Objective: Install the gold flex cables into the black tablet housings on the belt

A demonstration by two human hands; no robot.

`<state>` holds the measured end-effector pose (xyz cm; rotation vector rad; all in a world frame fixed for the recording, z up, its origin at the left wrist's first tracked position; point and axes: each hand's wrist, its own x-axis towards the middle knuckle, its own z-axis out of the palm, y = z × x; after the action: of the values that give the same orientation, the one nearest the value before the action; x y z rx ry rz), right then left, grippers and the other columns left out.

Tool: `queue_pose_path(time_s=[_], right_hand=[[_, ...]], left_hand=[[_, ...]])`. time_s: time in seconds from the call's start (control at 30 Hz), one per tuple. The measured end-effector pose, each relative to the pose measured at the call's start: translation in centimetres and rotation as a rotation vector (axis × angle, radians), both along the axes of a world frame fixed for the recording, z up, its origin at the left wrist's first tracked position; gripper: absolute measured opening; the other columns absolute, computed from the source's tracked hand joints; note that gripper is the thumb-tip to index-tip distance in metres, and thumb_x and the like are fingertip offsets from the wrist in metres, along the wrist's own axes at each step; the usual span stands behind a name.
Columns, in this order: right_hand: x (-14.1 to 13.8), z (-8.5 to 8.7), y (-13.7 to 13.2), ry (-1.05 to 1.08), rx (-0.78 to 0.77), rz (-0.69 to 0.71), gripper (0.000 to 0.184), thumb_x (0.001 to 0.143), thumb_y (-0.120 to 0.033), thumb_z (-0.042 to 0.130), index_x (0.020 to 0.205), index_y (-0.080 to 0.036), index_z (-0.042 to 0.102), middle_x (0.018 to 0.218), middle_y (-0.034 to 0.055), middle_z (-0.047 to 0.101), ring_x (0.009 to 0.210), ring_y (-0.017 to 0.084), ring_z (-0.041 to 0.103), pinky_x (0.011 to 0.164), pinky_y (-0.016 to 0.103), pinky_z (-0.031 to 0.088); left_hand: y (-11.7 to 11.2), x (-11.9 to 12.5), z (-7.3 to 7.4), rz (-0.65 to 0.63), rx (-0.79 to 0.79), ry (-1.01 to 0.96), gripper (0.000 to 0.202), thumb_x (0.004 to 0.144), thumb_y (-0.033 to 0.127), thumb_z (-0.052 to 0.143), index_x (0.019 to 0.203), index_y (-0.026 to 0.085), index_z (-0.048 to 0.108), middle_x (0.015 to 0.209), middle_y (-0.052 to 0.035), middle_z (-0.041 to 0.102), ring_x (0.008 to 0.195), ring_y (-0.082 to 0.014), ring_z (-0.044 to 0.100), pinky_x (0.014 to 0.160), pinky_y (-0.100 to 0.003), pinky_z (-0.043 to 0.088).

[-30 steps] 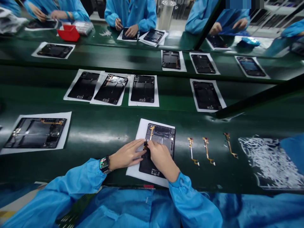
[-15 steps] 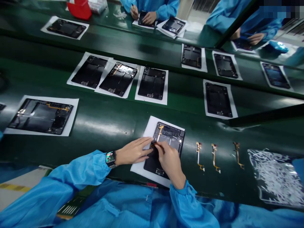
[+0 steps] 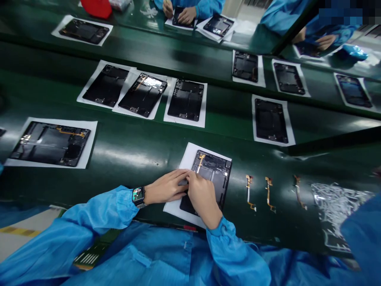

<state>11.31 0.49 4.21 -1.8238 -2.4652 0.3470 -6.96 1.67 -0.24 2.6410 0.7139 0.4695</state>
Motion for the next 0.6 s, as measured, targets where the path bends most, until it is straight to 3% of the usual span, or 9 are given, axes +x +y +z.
queue_pose_path(time_s=[0.23,0.47,0.6], right_hand=[[2.2,0.5,-0.1,0.017,-0.024,-0.076,0.019,0.097,-0.028,0.048,0.092,-0.02,0.064,0.076,0.0046,0.072,0.061,0.02,0.066,0.054,0.028,0.035],[-0.1,-0.1,-0.2,-0.077,-0.027,-0.053,0.02,0.097,-0.025,0.045,0.092,-0.018,0.062,0.071,0.0064,0.07,0.059,0.019,0.065,0.05,0.028,0.03],[0.4,-0.1,-0.4,0.024,-0.022,-0.047,0.022,0.097,-0.024,0.045,0.093,-0.018,0.065,0.077,0.0081,0.072,0.066,0.019,0.068,0.054,0.026,0.037]], left_hand=[[-0.1,-0.2,0.3,0.011,0.032,0.021,0.035,0.092,0.033,0.058,0.121,0.013,0.06,0.146,-0.0204,0.039,0.139,-0.032,0.035,0.114,-0.044,0.036],[-0.1,0.0,0.0,0.009,-0.002,0.036,0.036,0.092,0.033,0.058,0.122,0.014,0.059,0.146,-0.0183,0.04,0.14,-0.0306,0.034,0.114,-0.045,0.035],[0.2,-0.9,0.9,-0.022,-0.05,0.017,0.036,0.091,0.036,0.06,0.121,0.015,0.06,0.145,-0.017,0.042,0.138,-0.0302,0.036,0.113,-0.045,0.036]])
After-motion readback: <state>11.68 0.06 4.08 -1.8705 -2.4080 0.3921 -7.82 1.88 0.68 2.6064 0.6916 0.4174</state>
